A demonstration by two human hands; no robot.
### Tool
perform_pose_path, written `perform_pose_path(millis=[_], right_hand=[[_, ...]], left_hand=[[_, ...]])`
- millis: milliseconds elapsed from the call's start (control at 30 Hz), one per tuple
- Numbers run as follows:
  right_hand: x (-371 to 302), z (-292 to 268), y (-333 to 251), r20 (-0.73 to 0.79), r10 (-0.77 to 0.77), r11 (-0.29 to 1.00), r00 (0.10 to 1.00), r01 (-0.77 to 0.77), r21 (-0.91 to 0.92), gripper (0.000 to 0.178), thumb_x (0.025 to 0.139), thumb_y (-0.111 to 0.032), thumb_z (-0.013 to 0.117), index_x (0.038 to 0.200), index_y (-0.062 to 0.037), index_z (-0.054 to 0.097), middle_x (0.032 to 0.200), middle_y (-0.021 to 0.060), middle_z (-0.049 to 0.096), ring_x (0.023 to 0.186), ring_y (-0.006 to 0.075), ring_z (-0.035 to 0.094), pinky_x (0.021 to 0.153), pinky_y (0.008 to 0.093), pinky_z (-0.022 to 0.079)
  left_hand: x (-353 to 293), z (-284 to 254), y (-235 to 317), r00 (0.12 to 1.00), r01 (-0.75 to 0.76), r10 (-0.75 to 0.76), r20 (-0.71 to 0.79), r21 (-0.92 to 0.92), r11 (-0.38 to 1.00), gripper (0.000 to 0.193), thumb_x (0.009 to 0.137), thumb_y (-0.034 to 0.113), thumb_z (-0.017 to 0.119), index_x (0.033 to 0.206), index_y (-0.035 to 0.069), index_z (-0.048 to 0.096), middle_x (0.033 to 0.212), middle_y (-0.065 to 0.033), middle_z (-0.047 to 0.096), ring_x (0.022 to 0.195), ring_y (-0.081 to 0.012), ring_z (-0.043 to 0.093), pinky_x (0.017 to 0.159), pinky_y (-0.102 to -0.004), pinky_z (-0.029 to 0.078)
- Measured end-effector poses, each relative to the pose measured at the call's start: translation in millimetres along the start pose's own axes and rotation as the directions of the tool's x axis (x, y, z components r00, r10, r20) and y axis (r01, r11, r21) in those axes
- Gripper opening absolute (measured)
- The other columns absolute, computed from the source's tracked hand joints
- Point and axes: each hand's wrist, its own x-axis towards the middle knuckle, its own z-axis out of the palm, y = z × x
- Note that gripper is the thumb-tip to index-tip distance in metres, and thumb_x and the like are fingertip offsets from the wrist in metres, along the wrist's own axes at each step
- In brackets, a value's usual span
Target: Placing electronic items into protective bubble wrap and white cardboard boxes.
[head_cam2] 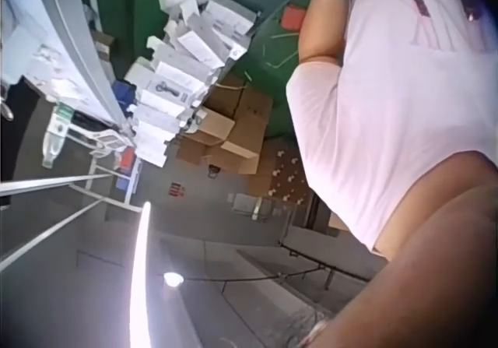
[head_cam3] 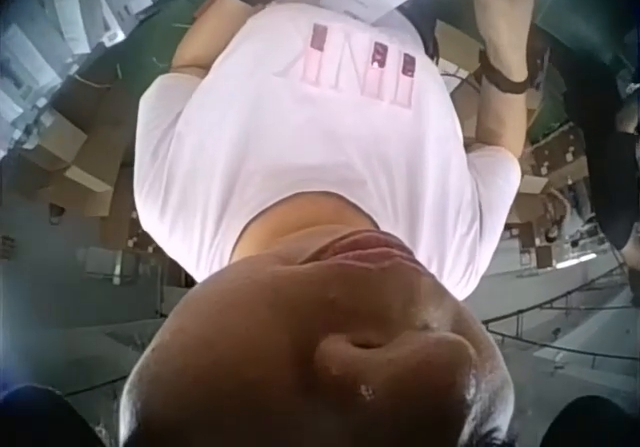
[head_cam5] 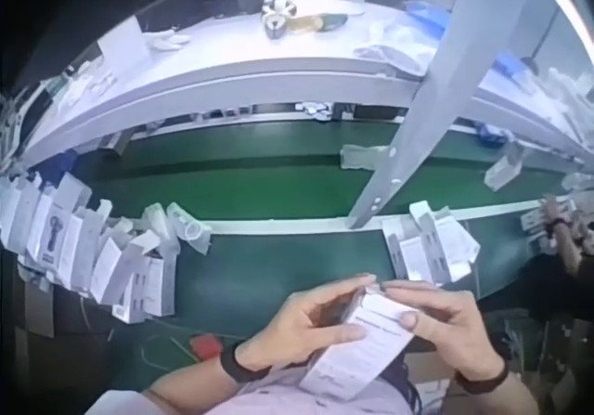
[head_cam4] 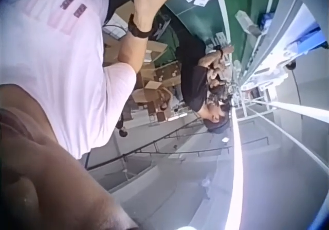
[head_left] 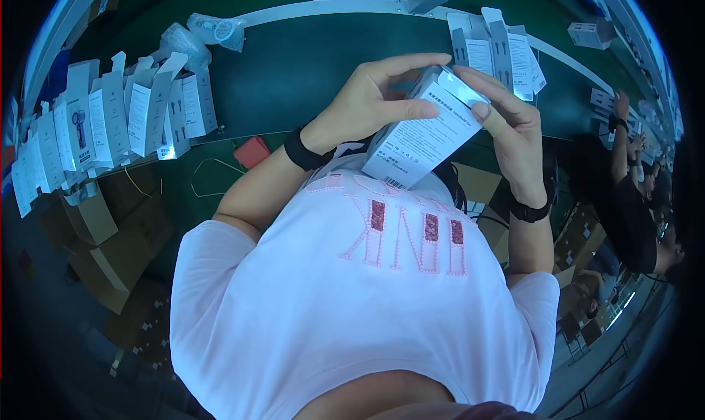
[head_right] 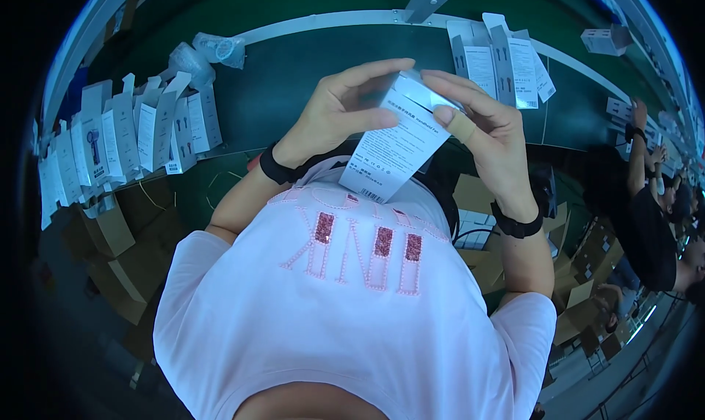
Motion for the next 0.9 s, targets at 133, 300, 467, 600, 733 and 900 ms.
perform_pose_path(millis=[133, 300, 467, 600, 733, 900], right_hand=[[-4, 0, -4, 0.009, 0.037, 0.998, 0.999, -0.036, -0.041, 0.029, 0.088, -0.010, 0.061, 0.116, -0.0047, 0.066, 0.121, 0.0124, 0.062, 0.110, 0.0190, 0.057, 0.092, 0.0301, 0.044], [-10, 7, -5, 0.020, 0.019, 0.975, 1.000, -0.014, -0.221, 0.028, 0.089, -0.010, 0.060, 0.116, -0.0046, 0.065, 0.120, 0.0124, 0.062, 0.110, 0.0191, 0.057, 0.092, 0.0304, 0.045], [-10, 10, -4, 0.218, -0.155, 0.834, 0.964, 0.246, -0.494, 0.040, 0.083, -0.013, 0.068, 0.121, -0.0056, 0.061, 0.128, 0.0176, 0.054, 0.118, 0.0284, 0.053, 0.096, 0.0357, 0.043], [-15, 19, 8, -0.007, -0.110, 0.920, 0.994, 0.100, -0.380, 0.071, 0.075, -0.022, 0.078, 0.135, -0.0026, 0.045, 0.144, 0.0186, 0.036, 0.130, 0.0279, 0.040, 0.107, 0.0402, 0.032], [-12, -7, 6, -0.063, 0.141, 0.976, 0.988, -0.149, -0.158, 0.064, 0.072, -0.013, 0.079, 0.128, -0.0006, 0.051, 0.128, 0.0119, 0.049, 0.119, 0.0221, 0.046, 0.101, 0.0344, 0.036], [-39, -115, -5, -0.639, -0.372, 0.841, 0.673, -0.046, -0.538, 0.053, 0.081, -0.010, 0.071, 0.128, 0.0020, 0.050, 0.125, 0.0139, 0.053, 0.111, 0.0207, 0.052, 0.096, 0.0322, 0.042]], left_hand=[[-6, 4, -5, 0.998, -0.041, 0.041, -0.039, -0.008, 0.999, 0.059, 0.077, 0.011, 0.076, 0.131, 0.008, 0.053, 0.119, -0.0085, 0.060, 0.102, -0.0163, 0.058, 0.086, -0.0296, 0.050], [-10, 1, 2, 0.998, 0.061, -0.062, -0.002, -0.039, 0.997, 0.061, 0.078, 0.001, 0.071, 0.134, 0.004, 0.049, 0.131, -0.0102, 0.053, 0.117, -0.0197, 0.052, 0.099, -0.0337, 0.043], [-12, -3, 0, 0.998, -0.052, 0.052, -0.027, -0.001, 0.999, 0.050, 0.079, 0.001, 0.070, 0.127, 0.003, 0.055, 0.134, -0.0126, 0.049, 0.117, -0.0198, 0.051, 0.099, -0.0347, 0.042], [-5, -11, -2, 0.999, -0.043, 0.044, -0.019, 0.067, 0.997, 0.035, 0.082, 0.009, 0.070, 0.116, 0.006, 0.063, 0.136, -0.0170, 0.045, 0.121, -0.0216, 0.049, 0.095, -0.0343, 0.044], [35, -15, 11, 0.981, 0.135, -0.144, 0.130, 0.076, 0.988, 0.062, 0.082, 0.016, 0.072, 0.137, 0.010, 0.045, 0.145, -0.0138, 0.037, 0.129, -0.0249, 0.040, 0.105, -0.0379, 0.035], [195, -129, -5, 0.961, 0.136, 0.087, -0.263, 0.721, 0.680, 0.105, 0.069, 0.046, 0.079, 0.145, -0.001, 0.023, 0.142, -0.0205, 0.039, 0.131, -0.0355, 0.038, 0.106, -0.0418, 0.033]])
